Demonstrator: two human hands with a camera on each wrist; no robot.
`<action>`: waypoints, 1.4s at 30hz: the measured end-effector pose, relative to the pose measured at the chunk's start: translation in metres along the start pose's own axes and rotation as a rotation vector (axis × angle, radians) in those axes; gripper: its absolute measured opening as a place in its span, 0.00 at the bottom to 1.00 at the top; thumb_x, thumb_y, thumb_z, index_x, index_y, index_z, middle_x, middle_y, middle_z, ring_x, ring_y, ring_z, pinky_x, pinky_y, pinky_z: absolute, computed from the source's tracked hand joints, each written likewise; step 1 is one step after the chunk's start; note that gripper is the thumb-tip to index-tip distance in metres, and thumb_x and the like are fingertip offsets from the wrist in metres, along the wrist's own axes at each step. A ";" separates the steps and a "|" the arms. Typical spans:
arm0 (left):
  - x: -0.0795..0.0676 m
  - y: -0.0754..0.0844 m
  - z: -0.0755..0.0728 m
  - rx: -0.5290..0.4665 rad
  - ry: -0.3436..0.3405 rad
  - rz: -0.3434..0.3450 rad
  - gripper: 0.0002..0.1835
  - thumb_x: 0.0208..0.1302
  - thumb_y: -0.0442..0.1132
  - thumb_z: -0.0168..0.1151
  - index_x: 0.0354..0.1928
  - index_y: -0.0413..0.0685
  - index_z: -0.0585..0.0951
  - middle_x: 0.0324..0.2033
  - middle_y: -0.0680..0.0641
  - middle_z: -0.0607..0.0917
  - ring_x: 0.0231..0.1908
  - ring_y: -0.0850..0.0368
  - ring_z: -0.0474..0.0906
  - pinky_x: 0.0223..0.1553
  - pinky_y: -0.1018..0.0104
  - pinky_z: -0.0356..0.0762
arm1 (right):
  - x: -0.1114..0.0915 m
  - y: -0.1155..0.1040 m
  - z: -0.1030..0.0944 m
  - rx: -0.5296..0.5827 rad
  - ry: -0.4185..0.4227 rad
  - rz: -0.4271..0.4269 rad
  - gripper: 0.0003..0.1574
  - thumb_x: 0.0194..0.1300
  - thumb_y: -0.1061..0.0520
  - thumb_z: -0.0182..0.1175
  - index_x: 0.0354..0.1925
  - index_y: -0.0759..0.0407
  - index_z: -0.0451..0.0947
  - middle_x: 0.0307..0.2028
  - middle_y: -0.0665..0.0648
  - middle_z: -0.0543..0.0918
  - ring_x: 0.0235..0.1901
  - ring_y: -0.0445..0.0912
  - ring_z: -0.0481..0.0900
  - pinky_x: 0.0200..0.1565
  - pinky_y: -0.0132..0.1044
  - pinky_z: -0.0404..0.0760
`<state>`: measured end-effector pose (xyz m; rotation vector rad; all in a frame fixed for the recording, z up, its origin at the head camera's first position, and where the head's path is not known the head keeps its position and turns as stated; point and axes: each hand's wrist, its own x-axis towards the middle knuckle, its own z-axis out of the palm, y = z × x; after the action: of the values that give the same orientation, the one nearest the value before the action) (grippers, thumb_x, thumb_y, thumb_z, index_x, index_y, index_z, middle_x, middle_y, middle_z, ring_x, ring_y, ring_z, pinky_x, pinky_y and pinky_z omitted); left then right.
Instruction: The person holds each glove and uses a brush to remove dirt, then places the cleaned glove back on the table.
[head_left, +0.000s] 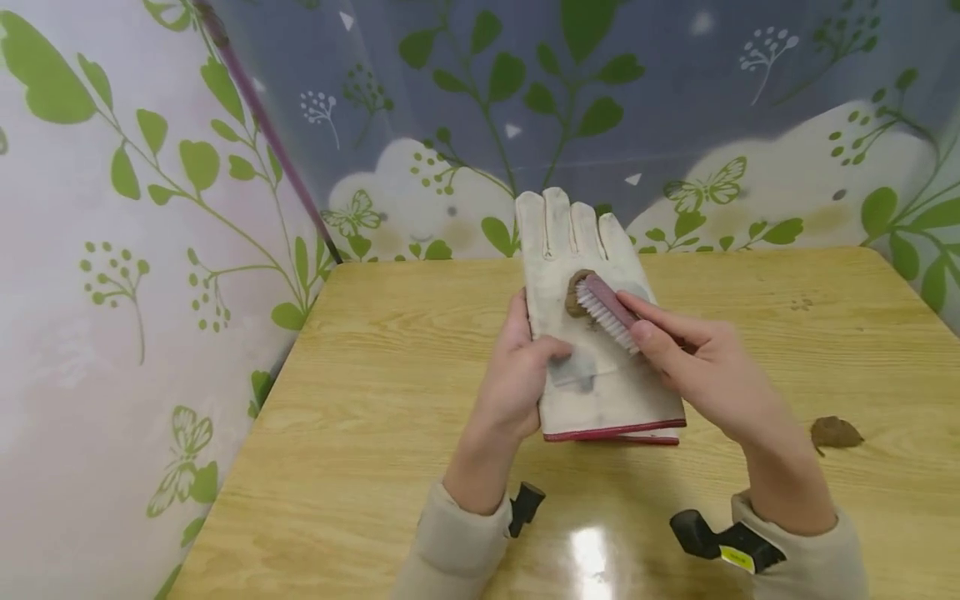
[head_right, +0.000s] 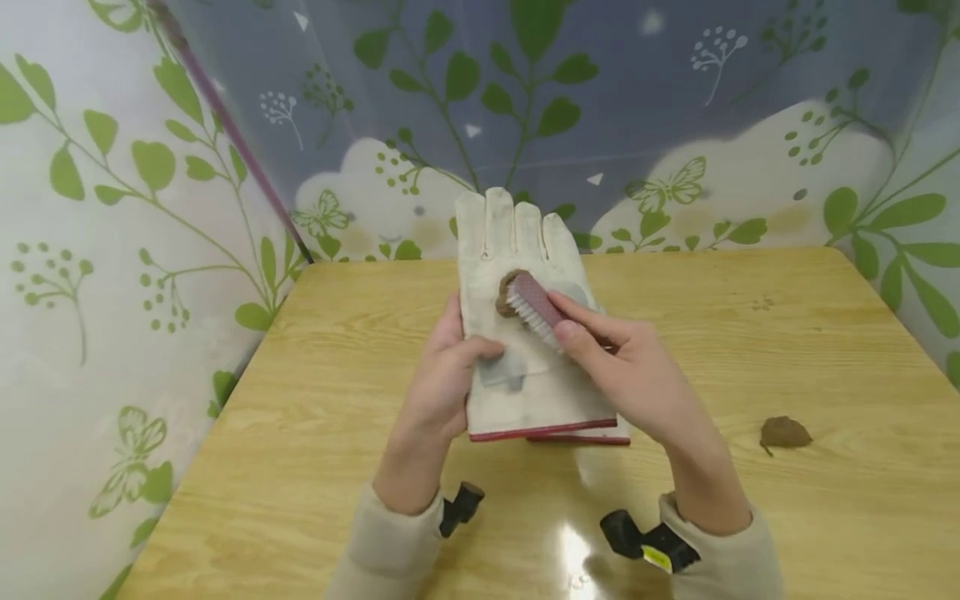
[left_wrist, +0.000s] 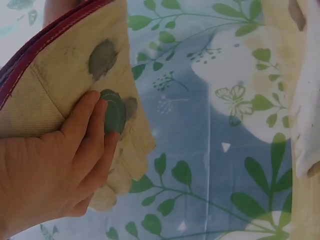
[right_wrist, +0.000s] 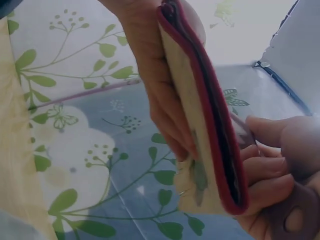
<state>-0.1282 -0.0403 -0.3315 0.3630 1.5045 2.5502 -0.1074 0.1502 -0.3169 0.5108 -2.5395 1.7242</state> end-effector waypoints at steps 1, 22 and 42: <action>0.000 -0.001 0.001 0.017 0.005 0.001 0.39 0.53 0.17 0.41 0.68 0.51 0.54 0.62 0.43 0.69 0.61 0.48 0.68 0.61 0.53 0.66 | -0.002 -0.001 -0.001 -0.032 0.010 -0.006 0.26 0.70 0.52 0.51 0.65 0.45 0.68 0.28 0.58 0.77 0.24 0.38 0.69 0.21 0.30 0.70; 0.002 -0.002 0.001 0.264 0.160 0.079 0.36 0.54 0.17 0.39 0.63 0.56 0.62 0.52 0.45 0.75 0.48 0.50 0.77 0.46 0.56 0.77 | -0.009 -0.009 0.002 -0.196 0.004 -0.085 0.26 0.76 0.52 0.38 0.67 0.50 0.65 0.17 0.53 0.64 0.11 0.42 0.59 0.12 0.35 0.60; -0.003 0.006 0.005 0.196 0.114 0.052 0.37 0.52 0.16 0.39 0.64 0.52 0.59 0.53 0.42 0.75 0.50 0.48 0.77 0.49 0.55 0.77 | -0.003 -0.007 0.023 -0.368 0.343 -0.210 0.27 0.69 0.54 0.53 0.65 0.51 0.69 0.35 0.58 0.82 0.22 0.43 0.74 0.24 0.24 0.68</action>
<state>-0.1240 -0.0404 -0.3243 0.2882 1.8161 2.5075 -0.0992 0.1277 -0.3199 0.4002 -2.3730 1.1271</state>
